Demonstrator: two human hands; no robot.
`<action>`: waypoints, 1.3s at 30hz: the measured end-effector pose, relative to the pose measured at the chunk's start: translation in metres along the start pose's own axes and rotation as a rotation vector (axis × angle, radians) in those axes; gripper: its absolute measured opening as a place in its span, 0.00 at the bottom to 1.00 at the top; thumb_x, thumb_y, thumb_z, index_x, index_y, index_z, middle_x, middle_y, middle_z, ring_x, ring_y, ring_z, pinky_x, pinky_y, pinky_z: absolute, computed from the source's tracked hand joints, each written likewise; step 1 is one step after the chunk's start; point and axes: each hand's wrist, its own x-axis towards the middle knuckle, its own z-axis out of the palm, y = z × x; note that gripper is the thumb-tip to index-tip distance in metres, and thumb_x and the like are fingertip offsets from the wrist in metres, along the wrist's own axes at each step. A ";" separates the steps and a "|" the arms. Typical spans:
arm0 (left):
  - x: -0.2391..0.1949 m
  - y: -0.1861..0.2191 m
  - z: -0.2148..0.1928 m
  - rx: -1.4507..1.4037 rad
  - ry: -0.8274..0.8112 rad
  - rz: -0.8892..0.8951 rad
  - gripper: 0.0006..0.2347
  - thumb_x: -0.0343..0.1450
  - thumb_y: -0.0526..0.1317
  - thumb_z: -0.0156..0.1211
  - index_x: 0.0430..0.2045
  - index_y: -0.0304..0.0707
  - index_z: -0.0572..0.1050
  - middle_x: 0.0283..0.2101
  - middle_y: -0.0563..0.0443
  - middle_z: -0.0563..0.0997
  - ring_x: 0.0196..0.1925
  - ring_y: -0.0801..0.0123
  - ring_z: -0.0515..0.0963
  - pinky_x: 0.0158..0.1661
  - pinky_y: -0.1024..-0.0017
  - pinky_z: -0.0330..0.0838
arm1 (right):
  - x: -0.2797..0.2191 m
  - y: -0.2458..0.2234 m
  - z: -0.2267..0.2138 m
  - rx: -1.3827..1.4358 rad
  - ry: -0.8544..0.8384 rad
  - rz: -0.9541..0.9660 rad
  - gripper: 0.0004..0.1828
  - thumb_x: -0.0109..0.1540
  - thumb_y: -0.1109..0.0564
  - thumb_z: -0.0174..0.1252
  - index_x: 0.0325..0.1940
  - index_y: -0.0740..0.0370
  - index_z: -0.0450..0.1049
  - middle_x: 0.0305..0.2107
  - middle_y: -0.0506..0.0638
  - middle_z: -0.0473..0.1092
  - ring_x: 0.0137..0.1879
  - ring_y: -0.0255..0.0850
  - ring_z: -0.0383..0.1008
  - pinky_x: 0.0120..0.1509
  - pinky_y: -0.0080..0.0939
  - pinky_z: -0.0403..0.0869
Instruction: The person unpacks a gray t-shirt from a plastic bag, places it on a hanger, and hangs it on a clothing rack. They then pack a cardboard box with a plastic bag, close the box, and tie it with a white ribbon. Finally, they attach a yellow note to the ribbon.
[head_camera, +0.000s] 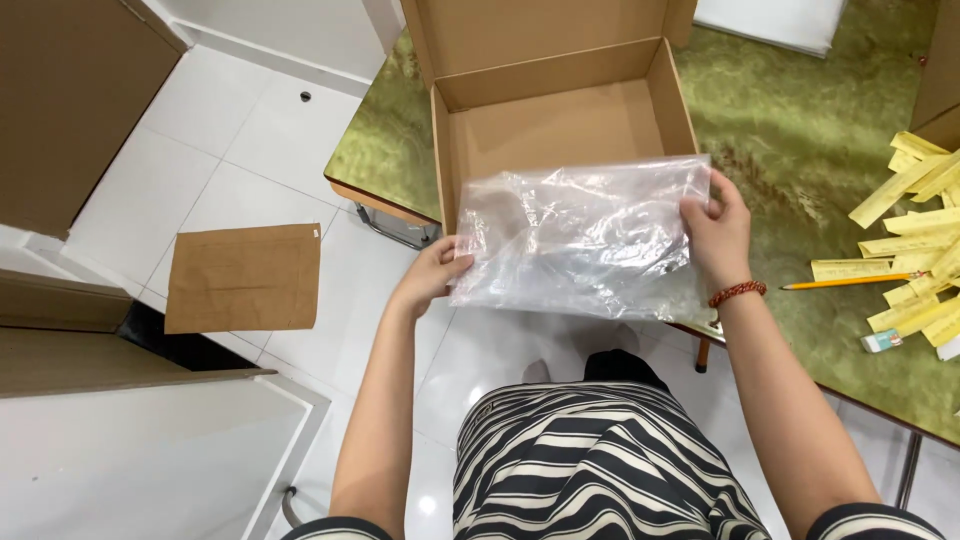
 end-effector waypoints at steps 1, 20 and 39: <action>0.002 -0.004 0.002 0.002 -0.003 -0.004 0.20 0.73 0.37 0.70 0.61 0.43 0.76 0.48 0.55 0.86 0.35 0.69 0.85 0.27 0.73 0.84 | -0.008 -0.006 0.000 0.000 0.003 0.005 0.30 0.69 0.62 0.64 0.75 0.53 0.68 0.41 0.53 0.78 0.41 0.36 0.79 0.42 0.33 0.81; -0.003 -0.005 0.055 0.278 0.438 0.276 0.10 0.76 0.40 0.62 0.52 0.49 0.81 0.48 0.43 0.88 0.53 0.48 0.86 0.55 0.54 0.80 | -0.079 0.090 -0.032 -0.016 0.047 0.187 0.13 0.73 0.49 0.64 0.60 0.54 0.75 0.33 0.48 0.76 0.32 0.32 0.74 0.32 0.34 0.76; 0.110 0.066 0.217 0.027 0.175 0.488 0.11 0.77 0.38 0.58 0.54 0.44 0.77 0.42 0.51 0.86 0.43 0.75 0.84 0.46 0.79 0.75 | 0.015 -0.031 -0.174 0.116 0.339 0.158 0.09 0.73 0.54 0.60 0.57 0.53 0.75 0.48 0.50 0.77 0.48 0.39 0.76 0.49 0.39 0.78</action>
